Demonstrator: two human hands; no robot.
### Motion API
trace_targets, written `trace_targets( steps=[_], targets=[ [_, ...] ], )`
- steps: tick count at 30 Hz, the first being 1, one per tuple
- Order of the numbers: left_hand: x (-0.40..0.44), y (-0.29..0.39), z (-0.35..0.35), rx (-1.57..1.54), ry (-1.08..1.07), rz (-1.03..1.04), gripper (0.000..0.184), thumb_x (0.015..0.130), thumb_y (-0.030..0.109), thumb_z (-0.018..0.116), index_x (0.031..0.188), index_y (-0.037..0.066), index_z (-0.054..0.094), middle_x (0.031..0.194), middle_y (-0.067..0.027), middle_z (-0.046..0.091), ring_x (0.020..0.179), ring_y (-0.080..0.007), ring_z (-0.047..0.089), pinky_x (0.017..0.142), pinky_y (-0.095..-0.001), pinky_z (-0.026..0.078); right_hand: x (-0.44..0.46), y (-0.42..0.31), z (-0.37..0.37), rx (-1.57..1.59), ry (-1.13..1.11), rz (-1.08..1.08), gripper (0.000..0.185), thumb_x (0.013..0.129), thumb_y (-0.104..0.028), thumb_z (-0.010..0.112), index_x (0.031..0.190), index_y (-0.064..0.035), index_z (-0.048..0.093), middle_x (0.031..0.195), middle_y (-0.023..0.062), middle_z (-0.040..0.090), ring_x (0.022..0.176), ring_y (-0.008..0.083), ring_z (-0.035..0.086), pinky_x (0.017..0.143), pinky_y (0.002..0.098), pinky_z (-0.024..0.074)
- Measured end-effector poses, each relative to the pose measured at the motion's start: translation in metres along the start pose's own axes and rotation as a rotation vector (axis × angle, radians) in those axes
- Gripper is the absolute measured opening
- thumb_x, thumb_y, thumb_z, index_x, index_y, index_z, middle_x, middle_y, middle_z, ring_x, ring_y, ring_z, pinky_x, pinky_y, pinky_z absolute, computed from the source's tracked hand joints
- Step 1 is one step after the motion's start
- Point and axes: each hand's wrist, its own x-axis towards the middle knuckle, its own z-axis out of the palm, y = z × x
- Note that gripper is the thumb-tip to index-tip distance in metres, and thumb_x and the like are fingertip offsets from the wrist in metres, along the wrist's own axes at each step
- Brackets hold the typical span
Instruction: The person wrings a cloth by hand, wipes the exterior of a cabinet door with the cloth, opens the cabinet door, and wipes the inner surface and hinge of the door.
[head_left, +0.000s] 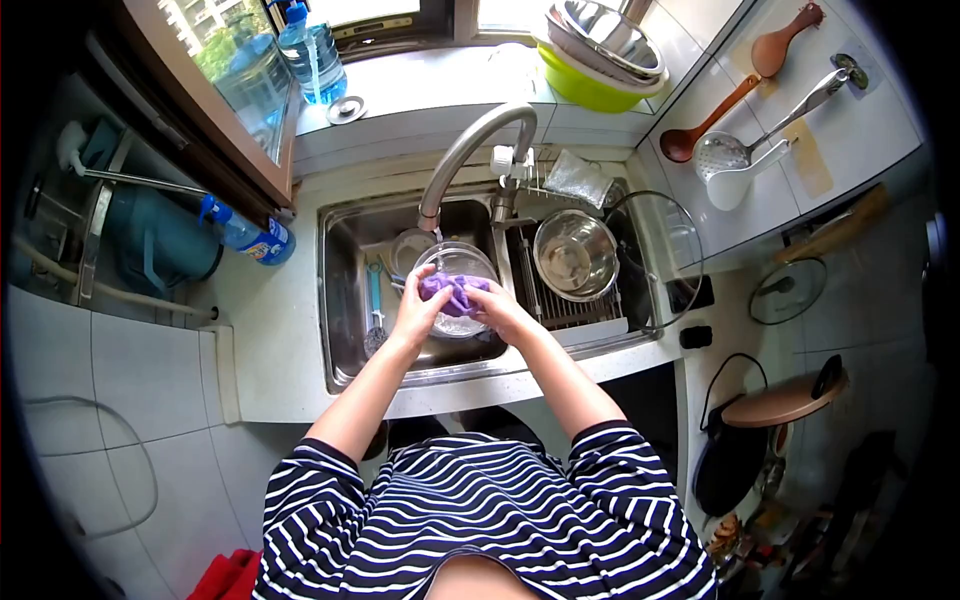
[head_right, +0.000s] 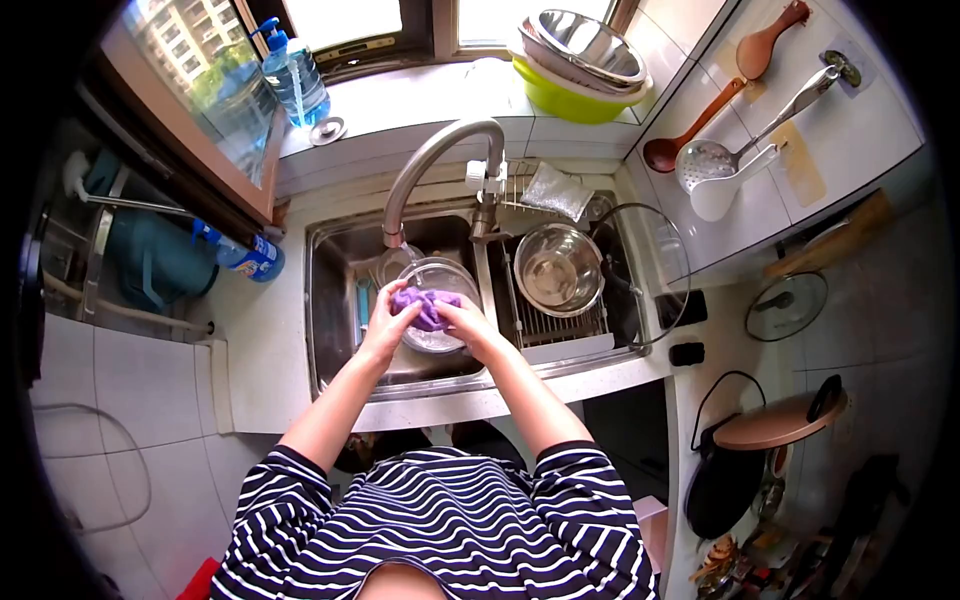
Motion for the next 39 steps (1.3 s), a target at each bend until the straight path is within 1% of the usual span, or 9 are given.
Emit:
trace_targets(
  steps=[5,11,17,19,23,28,32,37,39],
  targets=[
    [-0.013,0.011,0.009,0.107,0.119,0.343,0.041,0.072,-0.008,0.051,0.111,0.004,0.050,0.109,-0.0067,0.049,0.103,-0.0163,0.048,0.092,-0.0303,0.041,-0.008,-0.005,0.010,0.240,0.175,-0.018,0.041,0.093,-0.039,0.047,0.118,-0.0062,0.051,0.106,0.0058,0.059,0.092,0.0166,0.060,0.077,0.0320,0.0513],
    [-0.051,0.000,-0.004,0.657,0.357,0.507,0.009,0.065,0.001,0.056,0.072,0.003,0.050,0.111,-0.0177,0.047,0.105,-0.0340,0.046,0.090,-0.0398,0.036,-0.007,0.007,0.023,1.018,-0.082,0.064,0.047,0.097,-0.044,0.027,0.123,-0.0097,0.045,0.120,0.0083,0.053,0.109,0.0236,0.051,0.096,0.0421,0.0422],
    [-0.047,-0.036,-0.054,0.416,0.155,0.350,0.026,0.072,0.008,0.051,0.097,0.005,0.058,0.120,-0.0153,0.050,0.117,-0.0268,0.043,0.101,-0.0338,0.028,-0.039,0.003,0.050,0.840,-0.129,-0.152,0.047,0.098,-0.041,0.028,0.128,-0.0074,0.041,0.127,0.0093,0.048,0.115,0.0223,0.047,0.101,0.0409,0.0365],
    [-0.051,-0.009,-0.050,0.019,-0.141,0.126,0.038,0.091,0.025,0.048,0.123,0.005,0.047,0.124,-0.0090,0.046,0.119,-0.0192,0.039,0.105,-0.0317,0.024,-0.053,0.009,0.060,0.743,-0.075,-0.235,0.043,0.098,-0.036,0.029,0.128,-0.0079,0.042,0.125,0.0072,0.050,0.113,0.0202,0.049,0.099,0.0380,0.0370],
    [-0.059,0.001,-0.035,-0.188,-0.188,0.263,0.057,0.091,0.036,0.052,0.136,0.005,0.032,0.129,-0.0109,0.042,0.120,-0.0188,0.039,0.101,-0.0294,0.029,-0.083,0.023,0.094,0.564,-0.087,-0.282,0.040,0.097,-0.034,0.036,0.126,-0.0083,0.044,0.120,0.0046,0.053,0.106,0.0146,0.052,0.095,0.0348,0.0394],
    [-0.094,-0.002,-0.008,-0.056,-0.089,0.278,0.039,0.092,0.031,0.053,0.113,-0.001,0.052,0.105,-0.0127,0.057,0.093,-0.0181,0.055,0.084,-0.0306,0.043,-0.128,0.057,0.123,0.497,-0.006,-0.354,0.038,0.095,-0.029,0.042,0.131,-0.0148,0.040,0.122,-0.0021,0.050,0.108,0.0101,0.047,0.091,0.0305,0.0383],
    [-0.137,-0.003,0.035,0.221,-0.084,0.663,0.027,0.093,0.019,0.047,0.106,-0.001,0.059,0.120,-0.0170,0.053,0.112,-0.0328,0.048,0.097,-0.0380,0.035,-0.180,0.080,0.106,0.686,0.267,-0.362,0.041,0.094,-0.042,0.041,0.127,-0.0164,0.043,0.118,-0.0014,0.051,0.108,0.0123,0.047,0.091,0.0305,0.0369],
    [-0.223,-0.004,0.098,0.058,-0.593,0.565,0.032,0.094,0.018,0.043,0.120,0.003,0.055,0.132,-0.0132,0.045,0.130,-0.0281,0.031,0.107,-0.0373,0.020,-0.246,0.125,0.063,1.011,0.256,-0.540,0.051,0.088,-0.047,0.050,0.125,-0.0116,0.044,0.118,0.0042,0.053,0.108,0.0192,0.051,0.095,0.0354,0.0408],
    [-0.259,-0.012,0.125,-0.278,-0.725,0.149,0.037,0.096,0.021,0.040,0.124,0.000,0.051,0.137,-0.0119,0.040,0.132,-0.0258,0.028,0.108,-0.0351,0.017,-0.268,0.150,0.042,1.089,0.273,-0.594,0.044,0.089,-0.042,0.051,0.119,-0.0095,0.049,0.111,0.0060,0.057,0.102,0.0191,0.056,0.090,0.0342,0.0446]
  ],
)
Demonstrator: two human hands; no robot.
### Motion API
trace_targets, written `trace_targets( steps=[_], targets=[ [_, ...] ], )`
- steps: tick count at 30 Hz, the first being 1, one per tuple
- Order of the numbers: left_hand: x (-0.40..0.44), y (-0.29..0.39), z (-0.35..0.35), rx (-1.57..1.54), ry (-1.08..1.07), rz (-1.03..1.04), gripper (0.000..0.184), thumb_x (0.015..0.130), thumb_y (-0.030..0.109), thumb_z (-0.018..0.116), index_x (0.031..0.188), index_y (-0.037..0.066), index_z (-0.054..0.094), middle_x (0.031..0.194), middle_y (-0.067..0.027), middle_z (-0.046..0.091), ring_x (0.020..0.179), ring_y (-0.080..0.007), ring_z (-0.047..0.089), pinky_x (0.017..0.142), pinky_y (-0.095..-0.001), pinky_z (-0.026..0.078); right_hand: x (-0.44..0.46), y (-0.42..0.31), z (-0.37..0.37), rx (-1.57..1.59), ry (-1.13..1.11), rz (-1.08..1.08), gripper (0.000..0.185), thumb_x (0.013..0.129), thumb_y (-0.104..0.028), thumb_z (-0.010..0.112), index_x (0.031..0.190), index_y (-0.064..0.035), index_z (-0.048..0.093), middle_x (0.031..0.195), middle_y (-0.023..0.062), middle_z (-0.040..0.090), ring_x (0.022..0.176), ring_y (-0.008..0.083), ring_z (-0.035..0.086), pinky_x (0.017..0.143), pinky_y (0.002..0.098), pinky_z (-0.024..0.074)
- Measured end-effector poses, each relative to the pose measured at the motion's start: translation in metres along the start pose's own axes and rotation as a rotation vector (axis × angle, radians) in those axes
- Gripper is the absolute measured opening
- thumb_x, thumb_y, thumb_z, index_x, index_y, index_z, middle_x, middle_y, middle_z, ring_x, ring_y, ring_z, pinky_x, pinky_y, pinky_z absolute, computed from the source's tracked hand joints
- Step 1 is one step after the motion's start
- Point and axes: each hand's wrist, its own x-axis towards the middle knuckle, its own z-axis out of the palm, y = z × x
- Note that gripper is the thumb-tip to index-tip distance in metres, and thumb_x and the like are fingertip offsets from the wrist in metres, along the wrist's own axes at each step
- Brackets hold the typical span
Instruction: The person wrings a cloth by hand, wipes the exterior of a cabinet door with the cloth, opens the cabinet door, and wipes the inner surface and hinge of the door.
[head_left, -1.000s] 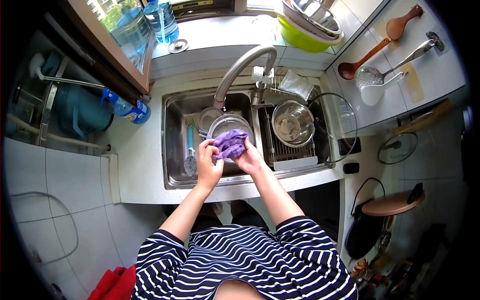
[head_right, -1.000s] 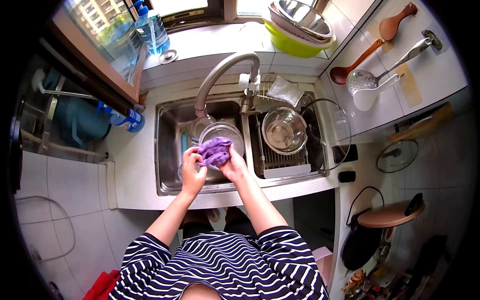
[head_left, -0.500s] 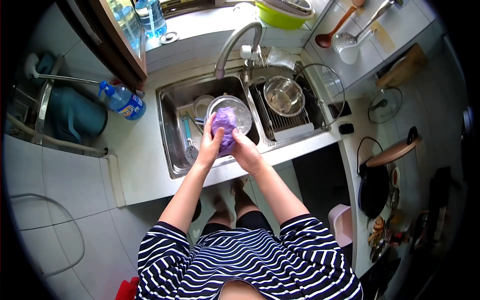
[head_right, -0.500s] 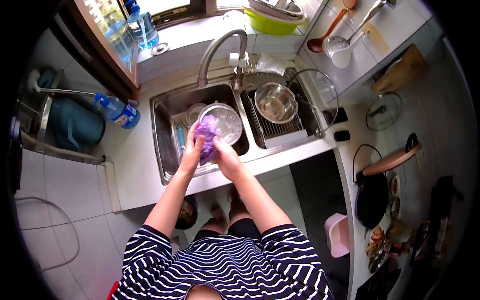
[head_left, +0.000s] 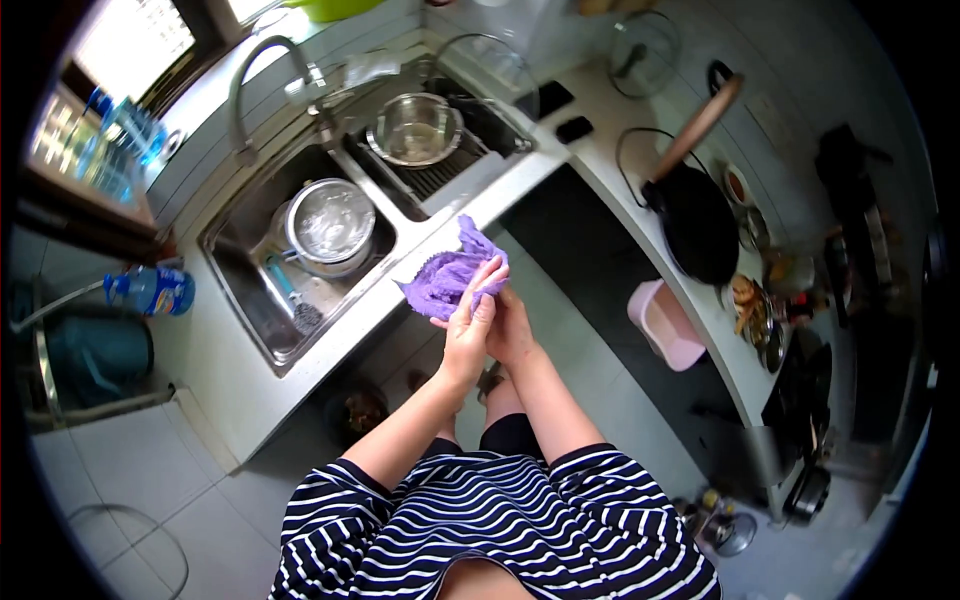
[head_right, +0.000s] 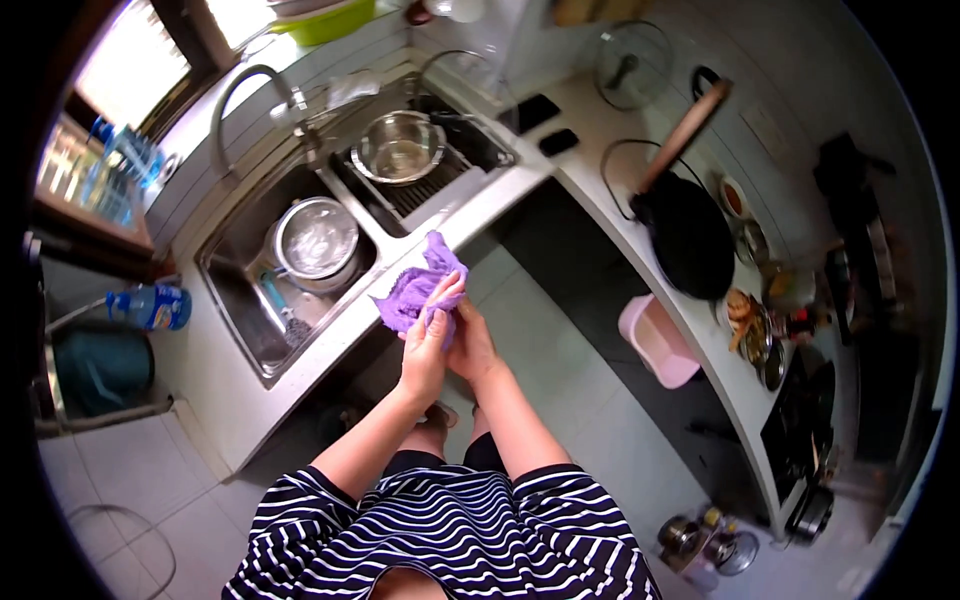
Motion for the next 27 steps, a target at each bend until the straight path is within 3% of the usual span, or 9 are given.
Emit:
trace_targets(
  steps=[4,7,8,11,14,17,20,22,27],
  targets=[
    [0.003,-0.037,0.046,-0.695,-0.062,-0.438,0.045,0.095,0.026,0.039,0.131,-0.001,0.042,0.138,-0.0114,0.039,0.130,-0.0214,0.032,0.106,-0.0297,0.020,-0.024,-0.041,-0.051,-0.019,0.133,-0.174,0.048,0.091,-0.037,0.049,0.129,-0.0080,0.043,0.117,0.0093,0.055,0.104,0.0225,0.055,0.093,0.0369,0.0443],
    [0.001,-0.063,0.095,-0.158,-0.211,-0.418,0.044,0.094,0.021,0.042,0.133,0.001,0.040,0.137,-0.0126,0.039,0.131,-0.0234,0.031,0.107,-0.0308,0.021,-0.050,-0.064,-0.086,-0.091,0.360,-0.249,0.046,0.093,-0.036,0.046,0.129,-0.0091,0.042,0.118,0.0075,0.053,0.107,0.0212,0.053,0.093,0.0351,0.0439],
    [-0.003,-0.092,0.105,0.145,-0.319,-0.214,0.045,0.092,0.018,0.044,0.134,0.003,0.038,0.140,-0.0152,0.035,0.133,-0.0266,0.027,0.107,-0.0327,0.020,-0.045,-0.068,-0.124,-0.088,0.284,-0.335,0.048,0.094,-0.038,0.044,0.131,-0.0085,0.038,0.122,0.0075,0.050,0.108,0.0226,0.052,0.093,0.0360,0.0438],
    [-0.009,-0.119,0.157,0.449,-0.442,-0.117,0.047,0.092,0.017,0.044,0.136,0.004,0.034,0.144,-0.0189,0.027,0.136,-0.0277,0.020,0.109,-0.0346,0.015,-0.065,-0.093,-0.165,-0.057,0.394,-0.391,0.049,0.092,-0.041,0.046,0.129,-0.0082,0.040,0.119,0.0074,0.052,0.105,0.0220,0.053,0.090,0.0352,0.0448],
    [-0.011,-0.143,0.195,0.591,-0.524,-0.192,0.048,0.092,0.019,0.044,0.137,0.006,0.033,0.145,-0.0198,0.024,0.135,-0.0313,0.022,0.108,-0.0364,0.020,-0.078,-0.117,-0.205,-0.012,0.462,-0.450,0.051,0.091,-0.044,0.048,0.126,-0.0079,0.042,0.115,0.0072,0.053,0.103,0.0215,0.054,0.088,0.0344,0.0457],
    [-0.002,-0.160,0.214,0.830,-0.630,-0.187,0.047,0.092,0.019,0.046,0.137,0.008,0.034,0.139,-0.0209,0.034,0.129,-0.0313,0.034,0.104,-0.0364,0.029,-0.080,-0.129,-0.251,0.039,0.475,-0.526,0.053,0.089,-0.047,0.050,0.124,-0.0076,0.043,0.112,0.0071,0.055,0.101,0.0210,0.055,0.086,0.0336,0.0466],
    [0.010,-0.193,0.207,0.602,-0.531,-0.440,0.048,0.091,0.025,0.048,0.135,0.009,0.036,0.132,-0.0223,0.042,0.122,-0.0336,0.043,0.100,-0.0363,0.034,-0.092,-0.176,-0.231,-0.112,0.770,-0.395,0.054,0.091,-0.048,0.047,0.123,-0.0047,0.043,0.110,0.0074,0.055,0.100,0.0187,0.055,0.086,0.0320,0.0457],
    [0.019,-0.219,0.200,0.575,-0.360,-0.417,0.040,0.090,0.023,0.050,0.127,0.009,0.046,0.118,-0.0197,0.054,0.109,-0.0320,0.053,0.093,-0.0347,0.041,-0.082,-0.195,-0.246,-0.165,0.764,-0.492,0.055,0.092,-0.047,0.043,0.125,-0.0029,0.041,0.113,0.0077,0.054,0.102,0.0177,0.054,0.088,0.0307,0.0443],
    [0.060,-0.275,0.182,0.783,-0.432,-0.409,0.032,0.087,0.020,0.052,0.116,0.007,0.055,0.107,-0.0128,0.059,0.100,-0.0271,0.056,0.082,-0.0333,0.045,-0.057,-0.217,-0.290,-0.005,0.736,-0.485,0.059,0.092,-0.047,0.043,0.132,-0.0043,0.034,0.126,0.0080,0.046,0.114,0.0182,0.047,0.097,0.0334,0.0376]
  ],
)
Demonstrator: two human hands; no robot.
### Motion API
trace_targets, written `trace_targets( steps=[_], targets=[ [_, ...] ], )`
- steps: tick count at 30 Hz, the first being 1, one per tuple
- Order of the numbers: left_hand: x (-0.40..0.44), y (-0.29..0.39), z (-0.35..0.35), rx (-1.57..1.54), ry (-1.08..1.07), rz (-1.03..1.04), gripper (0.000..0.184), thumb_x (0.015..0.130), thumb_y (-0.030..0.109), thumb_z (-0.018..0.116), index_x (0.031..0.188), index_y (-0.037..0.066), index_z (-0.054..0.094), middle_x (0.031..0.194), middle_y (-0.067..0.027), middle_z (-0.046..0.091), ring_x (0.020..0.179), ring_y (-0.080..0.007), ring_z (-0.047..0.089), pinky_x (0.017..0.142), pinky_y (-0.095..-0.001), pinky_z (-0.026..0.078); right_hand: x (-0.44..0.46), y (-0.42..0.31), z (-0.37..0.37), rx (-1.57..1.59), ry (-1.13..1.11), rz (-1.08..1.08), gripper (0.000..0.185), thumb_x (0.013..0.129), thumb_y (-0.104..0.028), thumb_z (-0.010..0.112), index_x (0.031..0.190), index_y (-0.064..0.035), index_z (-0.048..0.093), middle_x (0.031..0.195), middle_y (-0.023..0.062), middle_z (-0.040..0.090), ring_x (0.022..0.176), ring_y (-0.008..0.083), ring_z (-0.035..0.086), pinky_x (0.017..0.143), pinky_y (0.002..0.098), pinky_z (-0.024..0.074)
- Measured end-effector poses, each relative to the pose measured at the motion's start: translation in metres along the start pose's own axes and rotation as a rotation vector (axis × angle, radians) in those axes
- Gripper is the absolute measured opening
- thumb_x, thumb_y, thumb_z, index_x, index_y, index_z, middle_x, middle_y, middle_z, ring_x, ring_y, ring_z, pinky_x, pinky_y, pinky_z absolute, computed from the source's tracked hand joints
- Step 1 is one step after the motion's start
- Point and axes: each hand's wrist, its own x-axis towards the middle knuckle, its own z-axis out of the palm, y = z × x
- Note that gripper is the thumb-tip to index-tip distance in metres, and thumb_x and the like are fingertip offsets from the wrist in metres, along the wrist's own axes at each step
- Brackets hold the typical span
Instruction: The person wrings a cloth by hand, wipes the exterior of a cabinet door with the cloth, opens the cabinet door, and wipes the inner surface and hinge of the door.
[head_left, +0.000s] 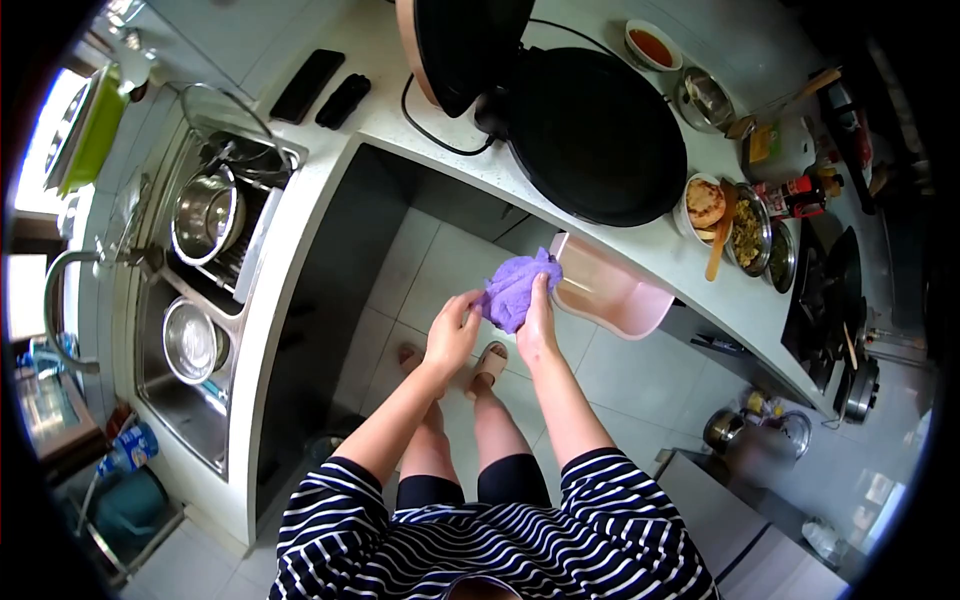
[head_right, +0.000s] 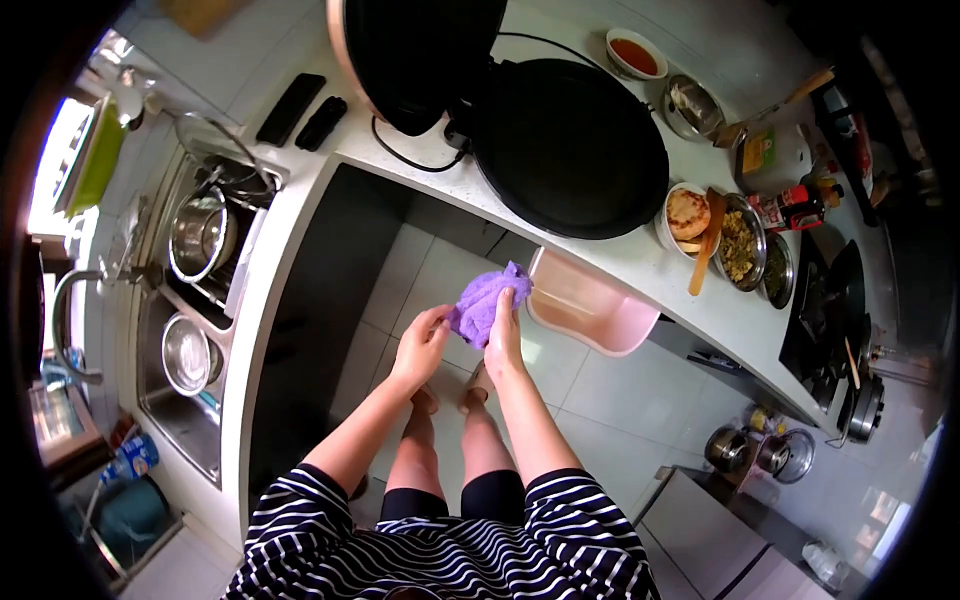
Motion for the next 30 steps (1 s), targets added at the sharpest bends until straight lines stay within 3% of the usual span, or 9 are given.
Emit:
trace_targets(
  steps=[9,10,16,18,19,20,23,24,30],
  targets=[
    [0.098,-0.089,0.004,-0.208,-0.187,0.098,0.020,0.078,0.011,0.058,0.096,0.003,0.056,0.092,-0.0109,0.052,0.085,-0.0222,0.052,0.071,-0.0315,0.045,0.044,0.018,0.013,-0.076,-0.125,-0.160,0.048,0.088,-0.019,0.054,0.131,-0.0125,0.034,0.121,0.0038,0.047,0.112,0.0170,0.046,0.096,0.0323,0.0354],
    [0.103,-0.087,-0.002,-0.304,-0.148,-0.022,0.014,0.078,0.008,0.056,0.091,0.002,0.055,0.093,-0.0109,0.050,0.085,-0.0224,0.051,0.071,-0.0322,0.044,0.044,0.018,0.011,0.030,-0.048,-0.106,0.043,0.081,-0.014,0.064,0.120,-0.0115,0.046,0.119,0.0012,0.049,0.110,0.0137,0.046,0.095,0.0308,0.0341],
    [0.113,-0.069,-0.036,0.430,0.354,0.381,0.010,0.085,0.006,0.054,0.094,0.005,0.051,0.088,-0.0118,0.051,0.075,-0.0286,0.052,0.065,-0.0309,0.043,0.059,0.037,-0.005,-0.405,0.063,-0.207,0.030,0.080,-0.007,0.065,0.108,-0.0042,0.054,0.106,0.0035,0.057,0.099,0.0140,0.052,0.090,0.0289,0.0385],
    [0.112,-0.067,-0.031,0.322,0.290,0.123,0.013,0.088,0.009,0.052,0.100,0.006,0.047,0.084,-0.0109,0.052,0.070,-0.0265,0.053,0.063,-0.0306,0.043,0.072,0.046,-0.008,-0.832,0.071,-0.490,0.023,0.081,-0.010,0.065,0.099,0.0001,0.055,0.090,0.0032,0.056,0.080,0.0126,0.051,0.073,0.0271,0.0429],
    [0.116,-0.068,-0.029,0.263,0.269,-0.002,0.015,0.089,0.010,0.051,0.103,0.006,0.046,0.082,-0.0105,0.053,0.068,-0.0254,0.053,0.062,-0.0305,0.043,0.078,0.051,-0.012,-0.825,0.081,-0.423,0.019,0.083,-0.012,0.064,0.094,0.0003,0.054,0.078,0.0015,0.052,0.069,0.0102,0.046,0.063,0.0244,0.0396],
    [0.119,-0.077,-0.025,0.223,0.261,-0.028,0.016,0.095,0.014,0.045,0.107,0.006,0.040,0.078,-0.0076,0.054,0.064,-0.0170,0.052,0.062,-0.0272,0.044,0.085,0.055,-0.015,-0.716,0.063,-0.372,0.018,0.084,-0.012,0.063,0.093,0.0004,0.053,0.076,0.0012,0.051,0.068,0.0092,0.045,0.063,0.0234,0.0391],
    [0.129,-0.100,-0.009,-0.272,0.323,0.056,0.016,0.096,0.017,0.041,0.104,0.003,0.040,0.079,-0.0132,0.058,0.068,-0.0265,0.057,0.062,-0.0357,0.043,0.083,0.057,0.004,-0.604,0.059,-0.382,0.012,0.088,-0.008,0.057,0.097,-0.0008,0.055,0.089,-0.0005,0.054,0.077,0.0057,0.046,0.070,0.0198,0.0387],
    [0.134,-0.102,-0.007,-0.188,0.382,0.133,0.014,0.096,0.015,0.042,0.102,0.002,0.040,0.077,-0.0086,0.055,0.068,-0.0154,0.052,0.063,-0.0269,0.041,0.083,0.056,0.010,-0.600,0.059,-0.419,0.011,0.088,-0.006,0.055,0.098,-0.0005,0.052,0.089,0.0004,0.053,0.077,0.0063,0.047,0.071,0.0206,0.0396],
    [0.160,-0.092,-0.007,-0.487,0.321,0.258,0.015,0.090,0.007,0.051,0.103,0.002,0.044,0.085,-0.0030,0.052,0.079,-0.0064,0.047,0.069,-0.0198,0.039,0.112,0.063,0.017,-0.444,0.079,-0.653,0.017,0.090,-0.002,0.049,0.107,0.0008,0.047,0.098,0.0052,0.052,0.087,0.0094,0.050,0.080,0.0230,0.0407]
  ],
)
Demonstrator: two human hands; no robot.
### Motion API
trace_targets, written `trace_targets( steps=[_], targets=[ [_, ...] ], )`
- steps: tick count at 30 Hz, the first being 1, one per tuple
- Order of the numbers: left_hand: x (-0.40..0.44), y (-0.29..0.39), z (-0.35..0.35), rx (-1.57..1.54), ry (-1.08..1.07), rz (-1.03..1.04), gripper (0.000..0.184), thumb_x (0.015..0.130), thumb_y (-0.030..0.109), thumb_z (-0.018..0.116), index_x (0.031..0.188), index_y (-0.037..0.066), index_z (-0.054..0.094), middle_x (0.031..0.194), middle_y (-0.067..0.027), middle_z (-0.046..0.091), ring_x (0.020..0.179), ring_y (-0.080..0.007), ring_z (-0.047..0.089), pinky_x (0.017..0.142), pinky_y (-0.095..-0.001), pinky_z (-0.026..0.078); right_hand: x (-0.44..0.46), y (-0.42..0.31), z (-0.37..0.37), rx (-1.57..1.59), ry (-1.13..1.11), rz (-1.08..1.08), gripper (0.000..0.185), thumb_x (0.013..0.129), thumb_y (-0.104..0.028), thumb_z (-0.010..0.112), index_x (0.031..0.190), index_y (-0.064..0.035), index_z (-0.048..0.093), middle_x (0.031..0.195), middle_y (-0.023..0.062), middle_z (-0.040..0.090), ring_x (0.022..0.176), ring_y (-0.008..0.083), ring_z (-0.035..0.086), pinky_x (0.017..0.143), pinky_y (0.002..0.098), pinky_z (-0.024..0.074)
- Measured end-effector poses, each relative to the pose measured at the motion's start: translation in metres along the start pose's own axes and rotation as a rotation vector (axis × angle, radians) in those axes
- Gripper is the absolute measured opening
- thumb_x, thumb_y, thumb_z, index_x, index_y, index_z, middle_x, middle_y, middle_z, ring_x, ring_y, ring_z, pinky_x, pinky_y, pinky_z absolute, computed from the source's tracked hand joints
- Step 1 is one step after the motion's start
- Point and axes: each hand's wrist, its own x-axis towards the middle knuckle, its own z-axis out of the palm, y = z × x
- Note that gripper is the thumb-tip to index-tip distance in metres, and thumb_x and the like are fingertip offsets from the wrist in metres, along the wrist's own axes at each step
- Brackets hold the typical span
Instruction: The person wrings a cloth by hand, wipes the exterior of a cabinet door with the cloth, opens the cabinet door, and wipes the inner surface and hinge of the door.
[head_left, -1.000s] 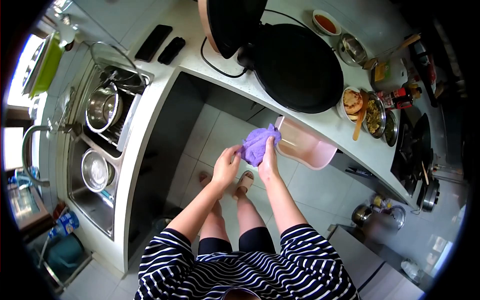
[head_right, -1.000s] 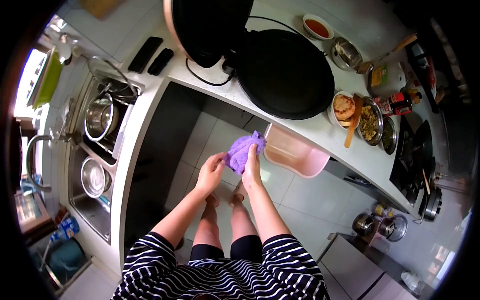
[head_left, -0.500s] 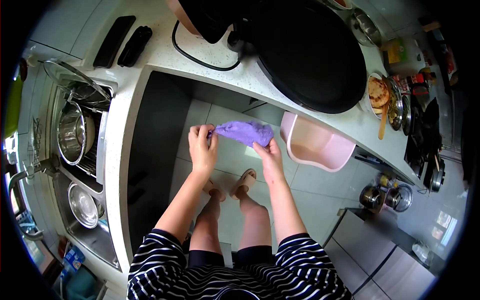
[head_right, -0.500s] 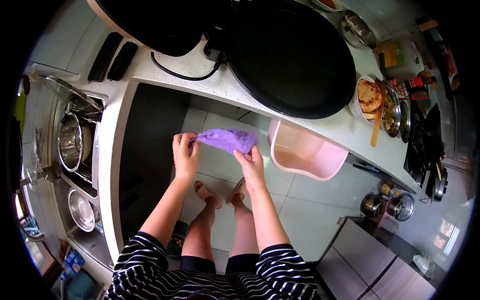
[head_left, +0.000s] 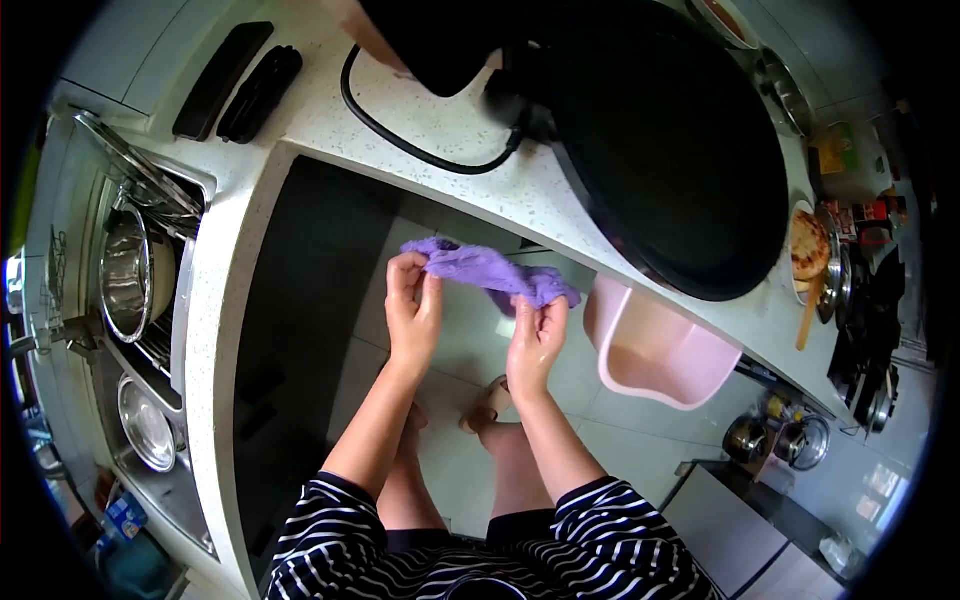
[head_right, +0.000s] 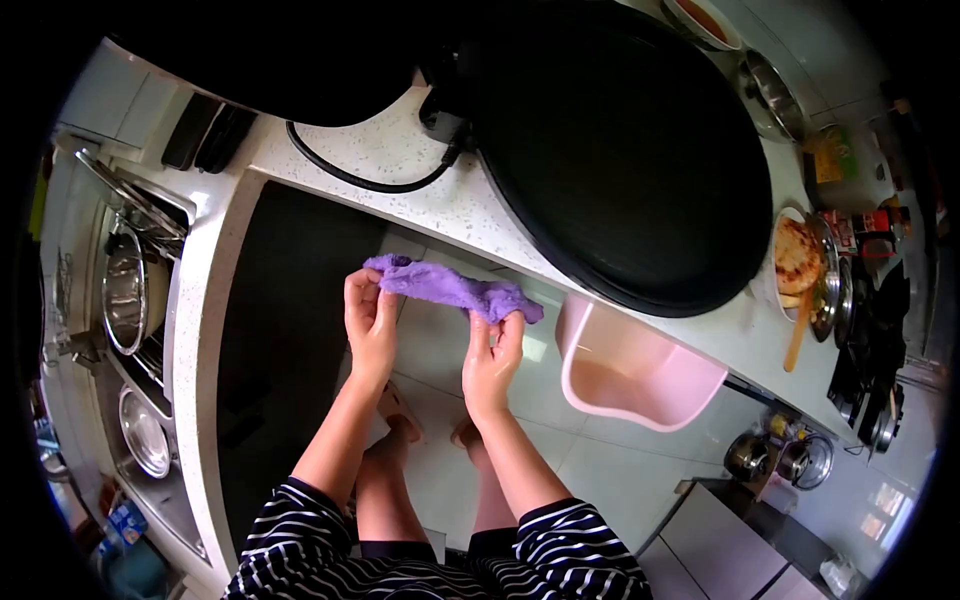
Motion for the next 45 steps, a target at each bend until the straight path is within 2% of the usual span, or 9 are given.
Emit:
trace_targets(
  steps=[6,10,15,19,22,30,35,38,45],
  targets=[
    [0.031,-0.007,-0.003,0.360,-0.154,0.385,0.023,0.073,-0.001,0.064,0.095,0.003,0.057,0.090,-0.0118,0.059,0.085,-0.0290,0.057,0.077,-0.0334,0.045,0.023,0.020,0.011,-0.431,0.076,-0.536,0.022,0.089,-0.004,0.050,0.110,0.0030,0.050,0.105,0.0094,0.052,0.094,0.0200,0.051,0.086,0.0307,0.0386],
    [0.056,-0.020,0.001,0.522,-0.243,0.753,0.036,0.070,0.001,0.066,0.105,0.007,0.062,0.086,-0.0098,0.060,0.081,-0.0301,0.055,0.081,-0.0402,0.042,0.044,0.032,0.017,-0.547,0.043,-0.770,0.027,0.086,-0.004,0.053,0.112,0.0042,0.050,0.109,0.0170,0.053,0.096,0.0303,0.052,0.087,0.0373,0.0384],
    [0.095,-0.093,0.018,0.706,-0.183,1.088,0.049,0.069,0.020,0.069,0.116,0.017,0.060,0.112,-0.0073,0.053,0.104,-0.0322,0.045,0.091,-0.0536,0.033,0.073,0.068,0.034,-0.745,0.063,-1.017,0.038,0.084,-0.007,0.055,0.117,0.0097,0.045,0.114,0.0278,0.050,0.104,0.0428,0.049,0.093,0.0471,0.0341],
    [0.129,-0.126,0.028,0.764,0.016,1.337,0.047,0.067,0.033,0.072,0.113,0.031,0.061,0.114,-0.0033,0.052,0.109,-0.0290,0.043,0.091,-0.0479,0.035,0.097,0.091,0.050,-0.880,0.207,-1.148,0.044,0.084,-0.008,0.054,0.121,0.0111,0.042,0.118,0.0314,0.047,0.108,0.0471,0.045,0.096,0.0493,0.0312],
    [0.146,-0.129,0.019,0.800,0.018,1.382,0.057,0.063,0.036,0.074,0.114,0.018,0.056,0.124,-0.0113,0.047,0.116,-0.0395,0.038,0.092,-0.0557,0.031,0.098,0.091,0.056,-1.012,0.212,-1.157,0.044,0.083,-0.009,0.054,0.121,0.0104,0.042,0.118,0.0313,0.047,0.109,0.0465,0.045,0.096,0.0479,0.0319],
    [0.183,-0.103,-0.021,0.922,0.181,1.476,0.076,0.067,0.059,0.063,0.125,0.013,0.046,0.130,-0.0201,0.035,0.117,-0.0445,0.033,0.094,-0.0586,0.027,0.110,0.089,0.106,-0.930,0.211,-1.214,0.037,0.080,-0.012,0.059,0.114,0.0036,0.055,0.111,0.0207,0.058,0.107,0.0377,0.053,0.096,0.0456,0.0378],
    [0.214,-0.132,-0.050,0.876,0.351,1.195,0.093,0.067,0.065,0.058,0.135,0.007,0.033,0.126,-0.0239,0.036,0.117,-0.0444,0.031,0.099,-0.0544,0.023,0.113,0.097,0.140,-1.262,0.035,-1.279,0.042,0.076,-0.015,0.057,0.117,-0.0073,0.056,0.119,0.0149,0.053,0.112,0.0337,0.049,0.096,0.0465,0.0358],
    [0.221,-0.125,-0.073,0.900,0.211,0.933,0.103,0.072,0.058,0.058,0.138,-0.007,0.013,0.136,-0.0314,0.023,0.125,-0.0499,0.020,0.105,-0.0548,0.012,0.115,0.097,0.176,-1.122,-0.082,-1.397,0.042,0.075,-0.015,0.055,0.116,-0.0105,0.056,0.125,0.0115,0.050,0.117,0.0323,0.044,0.103,0.0442,0.0259],
    [0.222,-0.163,-0.070,0.623,0.241,0.970,0.081,0.079,0.040,0.059,0.138,-0.001,0.023,0.142,-0.0279,0.018,0.131,-0.0461,0.014,0.107,-0.0547,0.007,0.119,0.112,0.177,-1.087,-0.258,-1.380,0.046,0.078,-0.015,0.052,0.123,-0.0052,0.048,0.127,0.0162,0.048,0.121,0.0317,0.041,0.106,0.0431,0.0242]
  ],
)
